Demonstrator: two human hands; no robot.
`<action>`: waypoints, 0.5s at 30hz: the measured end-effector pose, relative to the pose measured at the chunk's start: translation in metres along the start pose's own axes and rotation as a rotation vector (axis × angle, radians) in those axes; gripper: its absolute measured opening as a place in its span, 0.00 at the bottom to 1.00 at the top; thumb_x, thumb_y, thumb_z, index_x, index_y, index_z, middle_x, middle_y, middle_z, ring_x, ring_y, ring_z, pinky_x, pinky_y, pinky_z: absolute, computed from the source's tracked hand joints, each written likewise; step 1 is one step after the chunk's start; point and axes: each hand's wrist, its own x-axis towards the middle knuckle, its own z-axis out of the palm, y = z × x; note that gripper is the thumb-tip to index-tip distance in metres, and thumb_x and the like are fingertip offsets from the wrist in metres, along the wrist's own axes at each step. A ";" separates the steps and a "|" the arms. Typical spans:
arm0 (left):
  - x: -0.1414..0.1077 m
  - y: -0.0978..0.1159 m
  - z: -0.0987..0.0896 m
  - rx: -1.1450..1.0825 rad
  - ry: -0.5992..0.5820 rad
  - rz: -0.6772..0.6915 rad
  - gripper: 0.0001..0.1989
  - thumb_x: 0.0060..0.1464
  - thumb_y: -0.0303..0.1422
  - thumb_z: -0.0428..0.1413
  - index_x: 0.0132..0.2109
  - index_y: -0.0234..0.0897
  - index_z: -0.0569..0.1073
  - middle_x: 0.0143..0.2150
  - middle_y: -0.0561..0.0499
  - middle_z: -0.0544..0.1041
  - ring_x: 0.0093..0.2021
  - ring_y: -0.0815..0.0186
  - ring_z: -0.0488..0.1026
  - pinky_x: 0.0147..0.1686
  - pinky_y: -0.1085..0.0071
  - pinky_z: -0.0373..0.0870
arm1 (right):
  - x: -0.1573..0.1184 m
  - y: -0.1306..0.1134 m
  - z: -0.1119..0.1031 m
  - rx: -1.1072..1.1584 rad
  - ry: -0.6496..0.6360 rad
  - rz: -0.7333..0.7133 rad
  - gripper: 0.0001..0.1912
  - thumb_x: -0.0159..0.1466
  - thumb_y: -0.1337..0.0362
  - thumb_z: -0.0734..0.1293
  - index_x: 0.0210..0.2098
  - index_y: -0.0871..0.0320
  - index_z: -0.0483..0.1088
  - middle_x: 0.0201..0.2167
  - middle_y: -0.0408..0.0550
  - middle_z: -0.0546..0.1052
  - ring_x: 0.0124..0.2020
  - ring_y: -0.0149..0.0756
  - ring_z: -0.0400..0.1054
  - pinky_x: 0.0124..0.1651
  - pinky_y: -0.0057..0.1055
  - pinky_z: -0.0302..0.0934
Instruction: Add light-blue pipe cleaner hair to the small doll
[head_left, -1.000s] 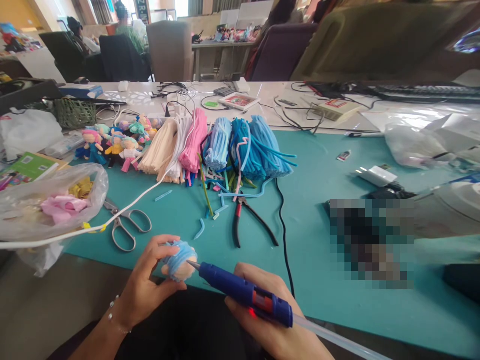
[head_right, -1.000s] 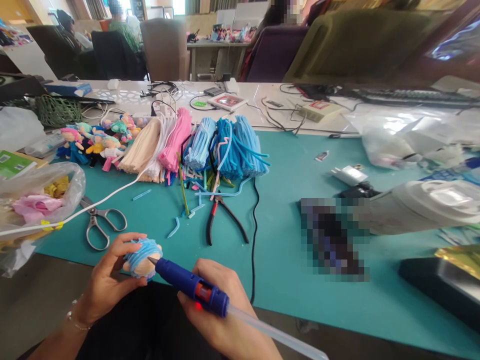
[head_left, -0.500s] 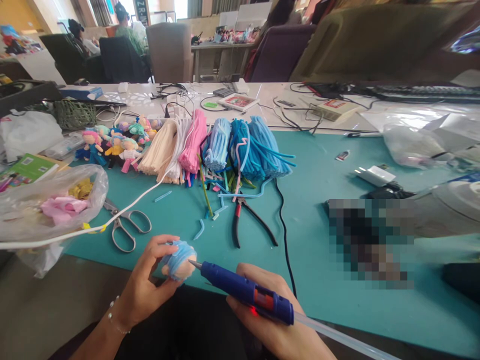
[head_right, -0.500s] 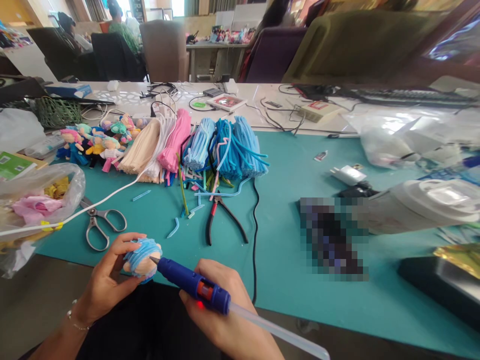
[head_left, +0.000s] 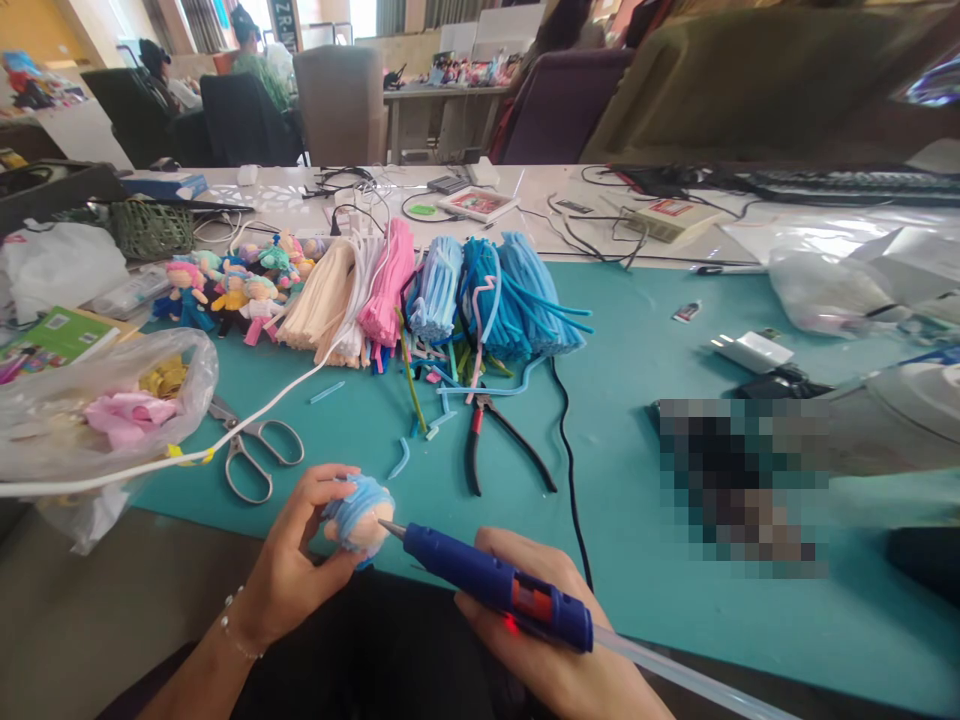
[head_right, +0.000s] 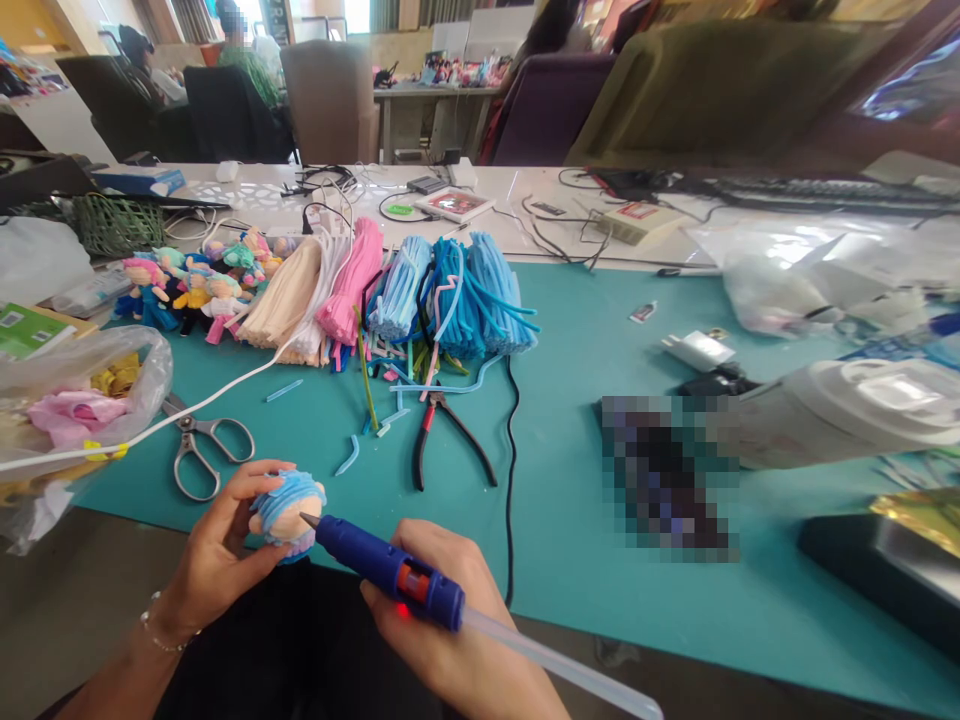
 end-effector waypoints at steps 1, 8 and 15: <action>0.000 -0.001 0.000 -0.009 0.004 -0.004 0.22 0.55 0.25 0.63 0.55 0.47 0.72 0.60 0.43 0.70 0.60 0.57 0.71 0.53 0.65 0.75 | 0.000 0.001 0.000 0.000 0.000 -0.001 0.14 0.58 0.64 0.63 0.20 0.53 0.53 0.18 0.39 0.62 0.19 0.31 0.58 0.23 0.29 0.49; 0.003 -0.002 0.001 -0.077 0.046 -0.042 0.23 0.53 0.24 0.64 0.54 0.46 0.74 0.59 0.44 0.72 0.59 0.58 0.73 0.52 0.67 0.75 | -0.001 0.000 -0.001 -0.032 -0.014 -0.014 0.15 0.60 0.64 0.62 0.21 0.53 0.52 0.18 0.38 0.61 0.20 0.30 0.57 0.24 0.29 0.49; 0.006 0.000 0.004 -0.154 0.118 -0.108 0.21 0.48 0.26 0.67 0.50 0.44 0.76 0.56 0.45 0.75 0.56 0.58 0.75 0.51 0.68 0.76 | -0.001 -0.008 -0.003 -0.045 -0.018 -0.002 0.14 0.61 0.63 0.61 0.21 0.53 0.52 0.18 0.38 0.61 0.20 0.30 0.57 0.24 0.29 0.50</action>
